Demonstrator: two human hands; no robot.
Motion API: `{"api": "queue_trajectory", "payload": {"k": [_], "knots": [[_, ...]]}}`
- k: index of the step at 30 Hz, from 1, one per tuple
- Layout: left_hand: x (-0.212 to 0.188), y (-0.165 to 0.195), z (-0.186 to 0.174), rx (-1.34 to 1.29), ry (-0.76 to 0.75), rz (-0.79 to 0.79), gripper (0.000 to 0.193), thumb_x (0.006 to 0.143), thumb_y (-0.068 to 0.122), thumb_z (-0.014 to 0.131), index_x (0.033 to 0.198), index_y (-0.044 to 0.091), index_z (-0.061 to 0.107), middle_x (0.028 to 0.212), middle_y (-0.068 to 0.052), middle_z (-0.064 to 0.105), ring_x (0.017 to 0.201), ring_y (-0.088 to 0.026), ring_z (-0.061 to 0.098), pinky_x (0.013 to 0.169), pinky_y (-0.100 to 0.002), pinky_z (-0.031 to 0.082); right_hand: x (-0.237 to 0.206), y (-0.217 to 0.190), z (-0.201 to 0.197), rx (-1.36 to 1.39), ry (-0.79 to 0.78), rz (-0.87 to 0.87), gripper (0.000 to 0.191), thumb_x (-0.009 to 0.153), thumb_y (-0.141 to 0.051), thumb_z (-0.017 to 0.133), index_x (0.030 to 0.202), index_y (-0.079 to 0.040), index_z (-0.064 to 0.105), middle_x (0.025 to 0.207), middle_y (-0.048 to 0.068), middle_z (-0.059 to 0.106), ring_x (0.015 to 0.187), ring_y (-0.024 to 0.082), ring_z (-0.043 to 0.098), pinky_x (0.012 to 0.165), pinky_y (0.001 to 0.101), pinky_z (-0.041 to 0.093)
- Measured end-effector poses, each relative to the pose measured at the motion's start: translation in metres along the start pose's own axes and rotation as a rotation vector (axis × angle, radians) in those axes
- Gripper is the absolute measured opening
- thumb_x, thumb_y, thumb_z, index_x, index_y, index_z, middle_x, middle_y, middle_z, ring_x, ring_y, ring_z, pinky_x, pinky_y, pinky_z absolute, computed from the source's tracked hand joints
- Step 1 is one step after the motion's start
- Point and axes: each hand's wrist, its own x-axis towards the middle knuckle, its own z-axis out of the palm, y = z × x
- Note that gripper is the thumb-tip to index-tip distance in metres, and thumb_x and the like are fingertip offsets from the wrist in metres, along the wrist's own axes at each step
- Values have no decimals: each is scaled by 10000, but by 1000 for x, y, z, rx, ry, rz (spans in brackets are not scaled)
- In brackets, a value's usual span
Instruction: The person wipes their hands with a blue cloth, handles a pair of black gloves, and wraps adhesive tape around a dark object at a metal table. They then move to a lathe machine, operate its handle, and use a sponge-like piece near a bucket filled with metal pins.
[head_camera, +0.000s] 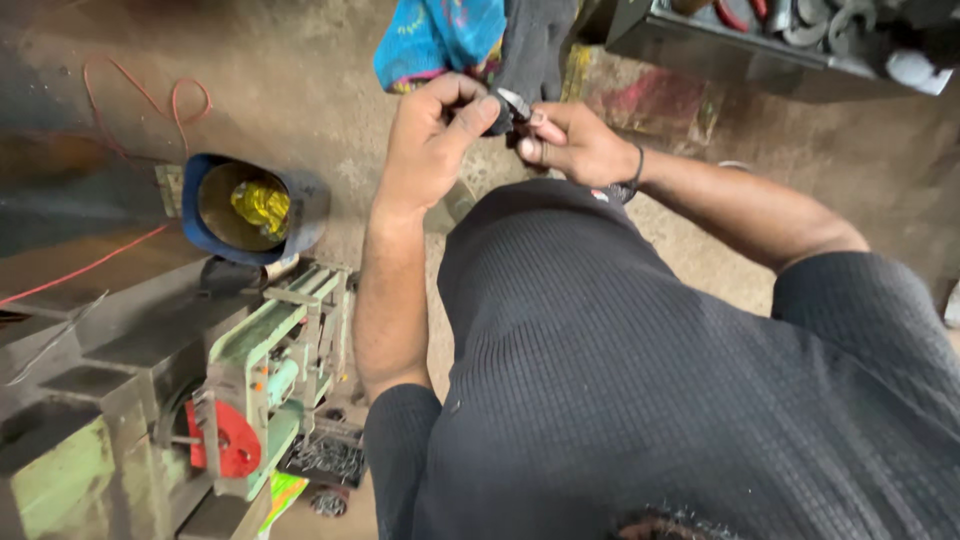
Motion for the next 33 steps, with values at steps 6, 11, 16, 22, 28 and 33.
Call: {"api": "queue_trajectory", "payload": {"k": [6,11,16,22,28,33], "knots": [[3,-3,-14,-130,-23,-59,175,991,164,714,929,2,687,838,18,662,781,-63,589,723,-251,477,-2,-35,-1,-20,-138,10,247,1084,-252,591,1204,-38,559,1149,3,664,1049,97,612,924,300,525],[6,-8,-18,-108,-21,-44,139,964,112,726,889,4,682,813,19,632,764,-60,561,697,-257,448,-5,-58,5,-47,-211,1,304,1089,-238,600,1310,-32,565,1139,39,628,1083,116,565,994,326,485],[7,-8,-17,-93,1,-46,132,930,76,734,834,14,668,765,27,614,714,-55,549,651,-256,429,-7,-63,4,-210,-134,53,303,1053,-235,609,1293,-52,584,1108,44,670,1049,115,596,957,332,505],[10,-10,-15,-14,10,-100,149,895,68,761,779,12,686,736,21,646,688,-47,551,630,-247,424,-8,-53,6,-360,-54,-14,380,1032,-269,644,1313,-32,547,1123,100,666,1047,159,629,931,354,501],[13,-15,-16,-62,23,-99,154,893,59,772,772,12,689,744,4,665,704,-60,583,655,-252,454,-5,-48,8,-293,-84,-145,317,1052,-171,622,1299,7,532,1107,103,649,1043,191,609,943,356,493],[10,-15,-20,-97,43,-108,131,878,61,769,779,9,700,750,0,683,709,-68,608,672,-257,476,1,-49,10,-155,-145,-37,161,1052,-110,611,1180,-28,559,976,59,645,890,116,605,839,304,520]]}}
